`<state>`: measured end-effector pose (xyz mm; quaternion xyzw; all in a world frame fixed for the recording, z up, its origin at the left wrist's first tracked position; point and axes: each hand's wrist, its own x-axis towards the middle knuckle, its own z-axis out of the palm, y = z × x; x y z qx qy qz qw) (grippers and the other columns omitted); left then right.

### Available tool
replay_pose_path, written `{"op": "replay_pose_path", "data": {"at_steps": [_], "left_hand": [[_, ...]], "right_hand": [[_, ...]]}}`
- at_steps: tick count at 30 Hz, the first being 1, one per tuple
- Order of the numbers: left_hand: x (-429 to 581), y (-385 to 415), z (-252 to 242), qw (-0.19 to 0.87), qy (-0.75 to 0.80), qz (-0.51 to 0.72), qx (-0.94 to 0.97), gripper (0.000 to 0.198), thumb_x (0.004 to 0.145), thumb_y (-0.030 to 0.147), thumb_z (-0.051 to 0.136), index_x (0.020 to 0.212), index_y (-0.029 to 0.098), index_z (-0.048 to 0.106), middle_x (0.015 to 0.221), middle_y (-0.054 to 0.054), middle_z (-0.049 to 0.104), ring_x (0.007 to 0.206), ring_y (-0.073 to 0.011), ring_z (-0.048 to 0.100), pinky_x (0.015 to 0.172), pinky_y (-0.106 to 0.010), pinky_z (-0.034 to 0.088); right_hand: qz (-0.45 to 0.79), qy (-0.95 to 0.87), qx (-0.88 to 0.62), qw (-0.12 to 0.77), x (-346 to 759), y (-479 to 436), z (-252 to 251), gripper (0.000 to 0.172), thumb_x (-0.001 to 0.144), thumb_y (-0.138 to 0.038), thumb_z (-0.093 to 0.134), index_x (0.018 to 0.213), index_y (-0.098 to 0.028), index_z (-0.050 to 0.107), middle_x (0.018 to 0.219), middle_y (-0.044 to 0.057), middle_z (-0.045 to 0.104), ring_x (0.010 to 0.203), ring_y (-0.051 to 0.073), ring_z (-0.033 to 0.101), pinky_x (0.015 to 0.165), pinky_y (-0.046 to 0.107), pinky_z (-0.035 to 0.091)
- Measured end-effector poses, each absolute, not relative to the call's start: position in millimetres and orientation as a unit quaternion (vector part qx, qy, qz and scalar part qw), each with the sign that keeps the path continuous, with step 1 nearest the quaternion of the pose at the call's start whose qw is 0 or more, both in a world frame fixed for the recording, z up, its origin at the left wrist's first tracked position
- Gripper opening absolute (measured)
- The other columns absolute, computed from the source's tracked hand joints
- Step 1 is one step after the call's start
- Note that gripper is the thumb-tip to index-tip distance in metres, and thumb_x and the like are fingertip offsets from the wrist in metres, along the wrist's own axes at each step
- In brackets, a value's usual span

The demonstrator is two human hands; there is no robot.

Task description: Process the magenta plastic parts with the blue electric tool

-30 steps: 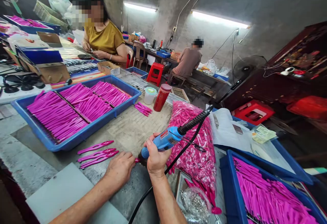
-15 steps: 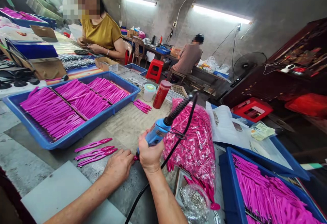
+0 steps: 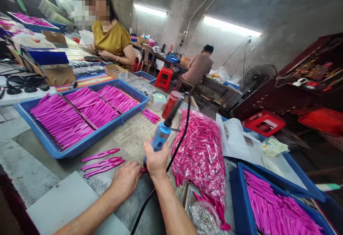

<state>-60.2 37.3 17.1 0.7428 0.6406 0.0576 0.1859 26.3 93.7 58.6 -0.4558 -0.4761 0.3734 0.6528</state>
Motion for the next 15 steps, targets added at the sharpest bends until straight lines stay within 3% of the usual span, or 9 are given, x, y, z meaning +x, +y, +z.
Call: {"op": "replay_pose_path", "data": {"at_steps": [5,15], "left_hand": [[-59.7,34.9,13.4,0.171,0.635,0.046,0.752,0.026,0.085,0.016,0.036,0.088,0.021,0.062,0.093,-0.005,0.062,0.095,-0.0217,0.054,0.078,-0.032,0.044],[-94.6,32.8,41.2,0.116,0.675,0.038,0.727,0.019,0.087,0.02,0.041,0.09,0.019,0.059,0.097,-0.006,0.06,0.093,-0.0183,0.054,0.077,-0.028,0.042]], "right_hand": [[0.37,-0.369,-0.422,0.741,56.7,68.1,68.9,0.033,0.056,-0.028,0.074,0.077,-0.015,0.051,0.058,-0.002,0.053,0.044,0.014,0.05,0.046,0.027,0.042],[0.391,-0.233,-0.433,0.778,126.7,22.7,59.5,0.03,0.049,-0.03,0.07,0.07,-0.019,0.053,0.058,-0.001,0.05,0.048,0.016,0.047,0.046,0.032,0.043]]}}
